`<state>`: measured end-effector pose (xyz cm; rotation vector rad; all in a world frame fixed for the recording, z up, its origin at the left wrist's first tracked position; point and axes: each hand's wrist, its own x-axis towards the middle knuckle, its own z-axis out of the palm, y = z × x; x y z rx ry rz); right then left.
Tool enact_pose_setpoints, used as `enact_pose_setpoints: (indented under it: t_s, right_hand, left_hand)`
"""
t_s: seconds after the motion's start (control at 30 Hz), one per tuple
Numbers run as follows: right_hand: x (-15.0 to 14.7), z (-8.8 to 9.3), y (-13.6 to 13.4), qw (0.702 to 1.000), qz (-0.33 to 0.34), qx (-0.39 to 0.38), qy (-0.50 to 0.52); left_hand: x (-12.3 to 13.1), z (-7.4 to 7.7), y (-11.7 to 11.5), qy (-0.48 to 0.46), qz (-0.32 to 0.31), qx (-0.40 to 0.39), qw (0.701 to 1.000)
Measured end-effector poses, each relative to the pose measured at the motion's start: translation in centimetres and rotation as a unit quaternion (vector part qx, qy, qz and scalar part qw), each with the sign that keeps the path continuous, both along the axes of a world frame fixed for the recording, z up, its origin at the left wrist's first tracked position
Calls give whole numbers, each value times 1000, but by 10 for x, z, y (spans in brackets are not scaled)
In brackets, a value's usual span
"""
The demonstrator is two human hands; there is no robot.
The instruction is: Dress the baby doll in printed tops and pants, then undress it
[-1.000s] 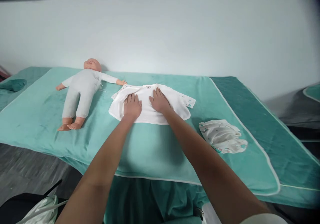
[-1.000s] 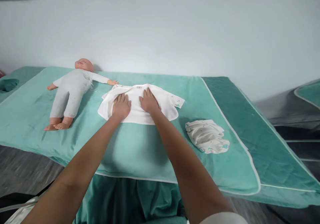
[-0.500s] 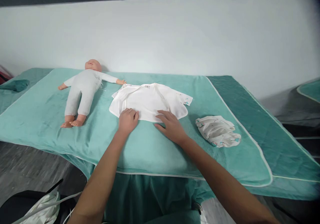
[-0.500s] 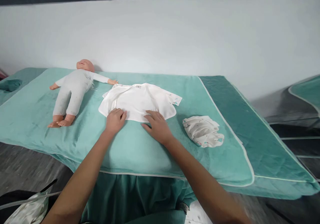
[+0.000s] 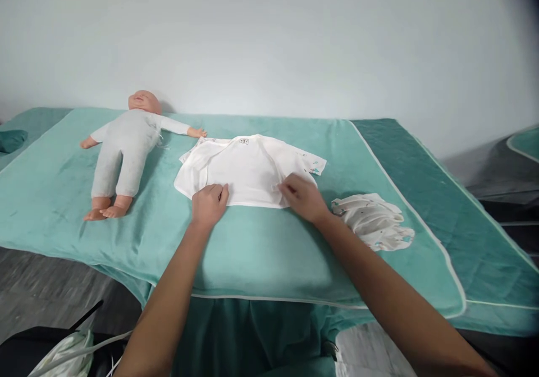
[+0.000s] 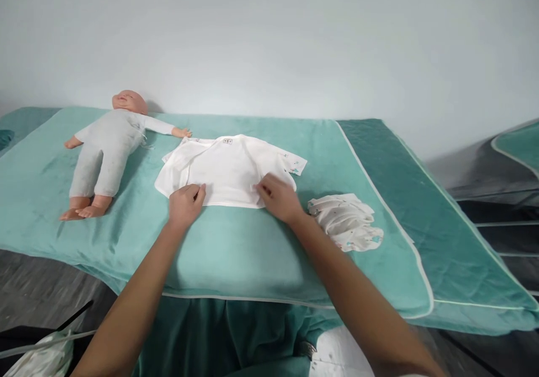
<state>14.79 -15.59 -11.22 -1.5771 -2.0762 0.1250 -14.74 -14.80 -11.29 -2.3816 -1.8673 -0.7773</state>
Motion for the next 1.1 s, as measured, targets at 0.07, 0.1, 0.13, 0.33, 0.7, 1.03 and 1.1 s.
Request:
enact_pose_setpoints:
  t_s: [0.07, 0.1, 0.13, 0.33, 0.7, 1.03, 1.1]
  right_hand:
    - [23, -1, 15, 988, -144, 41, 34]
    - [33, -3, 22, 973, -221, 48, 49]
    - [41, -6, 28, 954, -292, 37, 61]
    - [63, -19, 51, 918, -373, -85, 101]
    - [60, -22, 58, 943, -260, 167, 120]
    - [-18, -6, 3, 988, -6, 149, 40]
    - [-32, -7, -7, 986, 28, 162, 15]
  left_hand:
    - [0, -1, 1, -11, -5, 5, 1000]
    - [0, -1, 1, -15, -7, 7, 1000]
    - [0, -1, 2, -20, -8, 8, 1000]
    - [-1, -2, 2, -54, -11, 17, 998]
    - [-3, -2, 3, -111, -11, 35, 993]
    - [-42, -3, 28, -284, 179, 114, 935]
    - [-59, -6, 45, -299, 222, 82, 924]
